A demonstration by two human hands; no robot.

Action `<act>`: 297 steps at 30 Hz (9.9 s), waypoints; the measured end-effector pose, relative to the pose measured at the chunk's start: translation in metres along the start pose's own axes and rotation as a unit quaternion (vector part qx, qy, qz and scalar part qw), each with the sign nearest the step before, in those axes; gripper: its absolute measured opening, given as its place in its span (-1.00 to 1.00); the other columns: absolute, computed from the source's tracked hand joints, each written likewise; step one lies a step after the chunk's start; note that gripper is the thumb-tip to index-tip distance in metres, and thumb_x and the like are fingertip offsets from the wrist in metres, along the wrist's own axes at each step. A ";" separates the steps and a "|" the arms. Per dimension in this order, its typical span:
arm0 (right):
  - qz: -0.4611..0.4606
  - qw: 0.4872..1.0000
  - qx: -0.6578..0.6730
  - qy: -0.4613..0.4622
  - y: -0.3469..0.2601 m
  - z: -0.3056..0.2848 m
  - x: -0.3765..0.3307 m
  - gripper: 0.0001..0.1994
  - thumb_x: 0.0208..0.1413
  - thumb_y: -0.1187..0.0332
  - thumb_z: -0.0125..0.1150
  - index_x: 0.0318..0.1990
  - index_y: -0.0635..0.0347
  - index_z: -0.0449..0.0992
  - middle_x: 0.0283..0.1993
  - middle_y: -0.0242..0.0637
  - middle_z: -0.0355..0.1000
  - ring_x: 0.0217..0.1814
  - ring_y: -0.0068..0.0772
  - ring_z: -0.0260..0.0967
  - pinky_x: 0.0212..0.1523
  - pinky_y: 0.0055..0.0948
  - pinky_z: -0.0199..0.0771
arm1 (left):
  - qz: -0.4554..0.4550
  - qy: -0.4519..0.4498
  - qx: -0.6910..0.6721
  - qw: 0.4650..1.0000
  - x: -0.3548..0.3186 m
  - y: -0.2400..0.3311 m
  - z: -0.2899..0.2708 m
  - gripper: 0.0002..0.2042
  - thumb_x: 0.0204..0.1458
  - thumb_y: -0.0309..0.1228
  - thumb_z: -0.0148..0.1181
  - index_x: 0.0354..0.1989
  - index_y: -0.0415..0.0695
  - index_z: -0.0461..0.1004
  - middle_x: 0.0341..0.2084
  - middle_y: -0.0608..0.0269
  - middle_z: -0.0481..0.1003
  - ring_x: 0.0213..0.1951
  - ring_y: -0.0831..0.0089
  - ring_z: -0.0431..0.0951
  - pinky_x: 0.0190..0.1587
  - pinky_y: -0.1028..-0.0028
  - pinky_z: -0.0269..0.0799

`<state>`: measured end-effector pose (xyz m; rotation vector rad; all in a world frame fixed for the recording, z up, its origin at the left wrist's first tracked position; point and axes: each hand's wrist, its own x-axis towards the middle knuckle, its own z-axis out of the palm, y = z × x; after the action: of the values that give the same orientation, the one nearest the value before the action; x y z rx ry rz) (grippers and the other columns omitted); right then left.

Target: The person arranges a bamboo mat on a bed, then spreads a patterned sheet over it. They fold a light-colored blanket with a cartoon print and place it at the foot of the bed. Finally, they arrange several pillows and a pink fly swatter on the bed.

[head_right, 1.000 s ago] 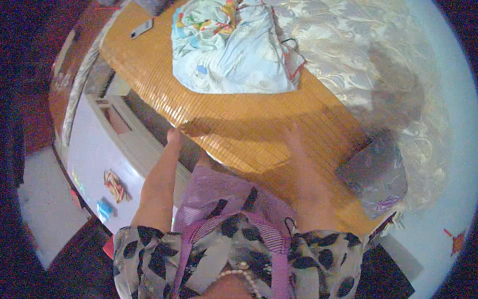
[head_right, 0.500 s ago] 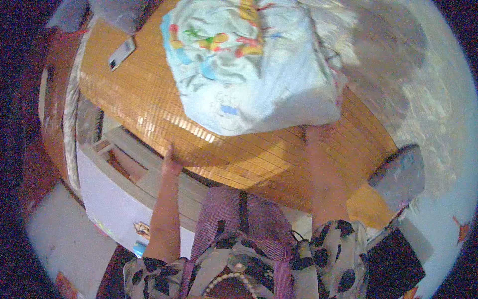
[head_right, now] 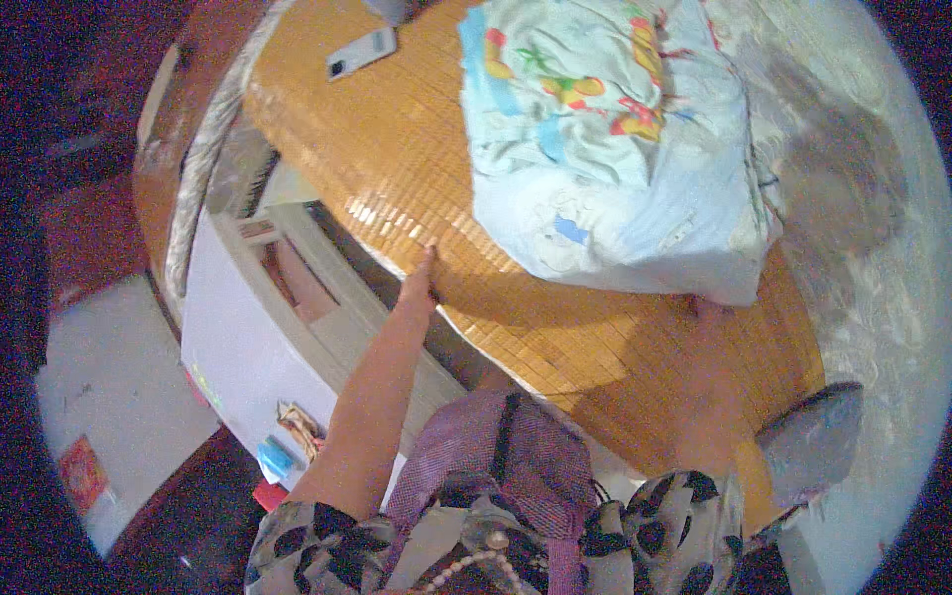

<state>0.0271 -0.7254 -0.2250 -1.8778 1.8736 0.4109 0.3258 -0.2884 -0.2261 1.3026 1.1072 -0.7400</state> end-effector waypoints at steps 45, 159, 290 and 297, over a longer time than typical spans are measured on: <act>-0.068 0.997 -0.037 0.017 -0.332 0.144 -0.120 -0.35 -0.14 -0.03 0.08 0.04 0.26 0.22 0.03 0.00 0.16 0.05 -0.13 0.10 -0.01 -0.22 0.07 | 0.127 -0.086 0.020 0.988 0.106 0.415 0.024 -0.53 0.02 -0.17 0.05 0.00 -0.24 0.19 -0.11 0.10 0.34 -0.11 0.19 0.39 -0.14 0.18 0.39; -0.514 0.836 0.190 -0.010 -0.322 -0.023 -0.378 -0.63 -0.37 0.34 0.24 -0.24 0.02 0.47 0.03 -0.21 0.24 0.11 -0.15 0.14 0.13 -0.13 0.03 | 0.467 -0.454 0.741 0.164 -0.280 0.319 0.074 -0.56 -0.33 -0.62 0.05 -0.13 -0.08 0.39 -0.07 0.18 0.37 -0.13 0.15 0.38 -0.07 0.30 0.29; 0.130 0.753 0.551 0.335 -0.399 0.034 -0.262 -0.51 0.07 0.28 -0.06 0.10 0.40 0.08 0.12 0.01 0.13 0.15 -0.16 0.10 0.09 -0.37 0.12 | 0.239 -0.338 0.553 0.723 -0.032 0.458 0.265 -0.76 -0.08 -0.38 0.08 -0.22 -0.19 0.36 -0.48 0.28 0.41 -0.45 0.49 0.39 -0.47 0.50 0.33; -0.023 0.781 0.518 0.348 -0.435 -0.110 -0.141 -0.60 0.04 0.35 -0.02 0.06 0.26 0.22 -0.03 -0.15 0.24 0.00 -0.35 0.18 -0.04 -0.46 0.22 | 0.513 -0.512 0.460 0.513 -0.153 0.472 0.455 -0.69 -0.13 -0.40 0.11 -0.18 -0.25 0.36 -0.34 0.09 0.45 -0.28 0.34 0.44 -0.18 0.42 0.33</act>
<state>0.4439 -0.6723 -0.0128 -1.2807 1.7855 -1.2720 0.8021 -0.6763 0.0495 1.5871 -1.2224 -0.8989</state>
